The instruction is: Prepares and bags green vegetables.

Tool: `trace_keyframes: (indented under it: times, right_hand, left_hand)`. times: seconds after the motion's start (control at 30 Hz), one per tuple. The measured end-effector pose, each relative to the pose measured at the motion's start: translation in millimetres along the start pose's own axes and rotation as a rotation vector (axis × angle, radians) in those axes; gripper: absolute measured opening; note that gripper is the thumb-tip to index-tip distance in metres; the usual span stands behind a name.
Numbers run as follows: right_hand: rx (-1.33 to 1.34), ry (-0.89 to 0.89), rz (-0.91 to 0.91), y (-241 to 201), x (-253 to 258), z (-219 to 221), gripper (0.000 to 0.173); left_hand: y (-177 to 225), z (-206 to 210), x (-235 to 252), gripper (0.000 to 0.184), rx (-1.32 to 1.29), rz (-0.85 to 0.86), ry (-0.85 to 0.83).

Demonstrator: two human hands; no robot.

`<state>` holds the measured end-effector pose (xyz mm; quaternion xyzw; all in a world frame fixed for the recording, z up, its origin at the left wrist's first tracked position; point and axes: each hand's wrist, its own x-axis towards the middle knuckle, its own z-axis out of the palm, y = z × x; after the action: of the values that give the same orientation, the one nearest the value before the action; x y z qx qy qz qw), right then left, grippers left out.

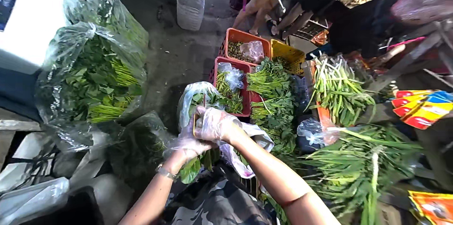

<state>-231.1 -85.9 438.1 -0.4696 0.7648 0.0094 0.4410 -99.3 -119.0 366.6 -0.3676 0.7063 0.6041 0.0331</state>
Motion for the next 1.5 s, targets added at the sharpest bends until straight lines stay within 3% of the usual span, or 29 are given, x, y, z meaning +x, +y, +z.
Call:
trace_keyframes:
  times: [0.07,0.13,0.17,0.33,0.57,0.7,0.77,0.8,0.87,0.93,0.97,1.03,1.13,1.23,1.3,1.37,1.5]
  right_hand:
    - [0.015,0.03,0.023,2.5,1.7,3.5,0.053]
    - [0.017,0.037,0.045,2.0,1.4,5.8,0.059]
    - [0.013,0.03,0.052,0.6,1.0,5.5,0.061]
    - [-0.047,-0.004,-0.034,12.7,14.8,9.6,0.058]
    - [-0.148,-0.103,0.011,-19.9,-9.3,-18.9,0.063]
    - [-0.163,-0.093,-0.121,6.5,6.3,-10.8,0.054]
    - [-0.156,-0.112,-0.098,-1.0,3.1,-11.8,0.059]
    - [-0.147,-0.112,-0.062,-4.8,3.0,-10.5,0.069]
    - [-0.062,-0.074,0.008,-5.4,5.2,-3.0,0.092]
    - [0.114,-0.006,0.023,-4.5,2.2,6.2,0.101]
    - [0.21,0.037,0.013,-3.5,-2.6,9.7,0.098]
    - [0.224,0.163,-0.012,-1.3,-16.1,16.6,0.075]
    - [-0.158,0.201,-0.066,-4.7,-38.8,25.9,0.04]
    - [-0.416,0.246,-0.522,-9.9,-67.3,46.4,0.026]
    - [-0.276,0.343,-0.866,-5.0,-79.2,57.4,0.019]
    - [0.226,0.324,-1.056,6.4,-83.2,53.0,0.026]
    - [1.389,0.092,-0.911,33.8,-77.7,34.3,0.03]
  left_hand:
    - [-0.3,5.2,-0.9,0.107,-0.101,0.0,0.02]
    - [-0.5,10.3,-1.1,0.095,-0.051,-0.048,0.06]
    - [-0.1,11.3,-0.7,0.091,0.002,-0.068,0.071]
    - [17.1,2.7,-5.0,0.104,0.463,-0.152,0.036]
    - [24.6,-0.9,-14.8,0.079,0.613,-0.042,0.086]
    - [5.4,3.3,-11.9,0.107,0.39,0.006,0.27]
    - [-1.0,3.0,-12.2,0.106,0.327,0.058,0.338]
    - [0.8,0.0,-13.7,0.102,0.326,0.044,0.339]
    - [7.3,-9.8,-13.6,0.098,0.364,-0.058,0.276]
    - [13.0,-18.3,-11.3,0.093,0.367,-0.177,0.214]
    - [15.2,-22.6,-10.0,0.089,0.336,-0.232,0.206]
    - [12.8,-32.4,-6.7,0.082,0.266,-0.275,0.239]
    - [6.9,-47.5,-5.3,0.086,0.165,-0.271,0.309]
    - [1.1,-52.3,-1.8,0.092,0.069,-0.224,0.317]
    - [-8.2,-50.6,1.9,0.095,-0.053,-0.163,0.334]
    - [-13.9,-52.7,0.2,0.1,-0.179,-0.094,0.373]
    - [-26.0,-45.7,-2.3,0.108,-0.453,0.022,0.504]
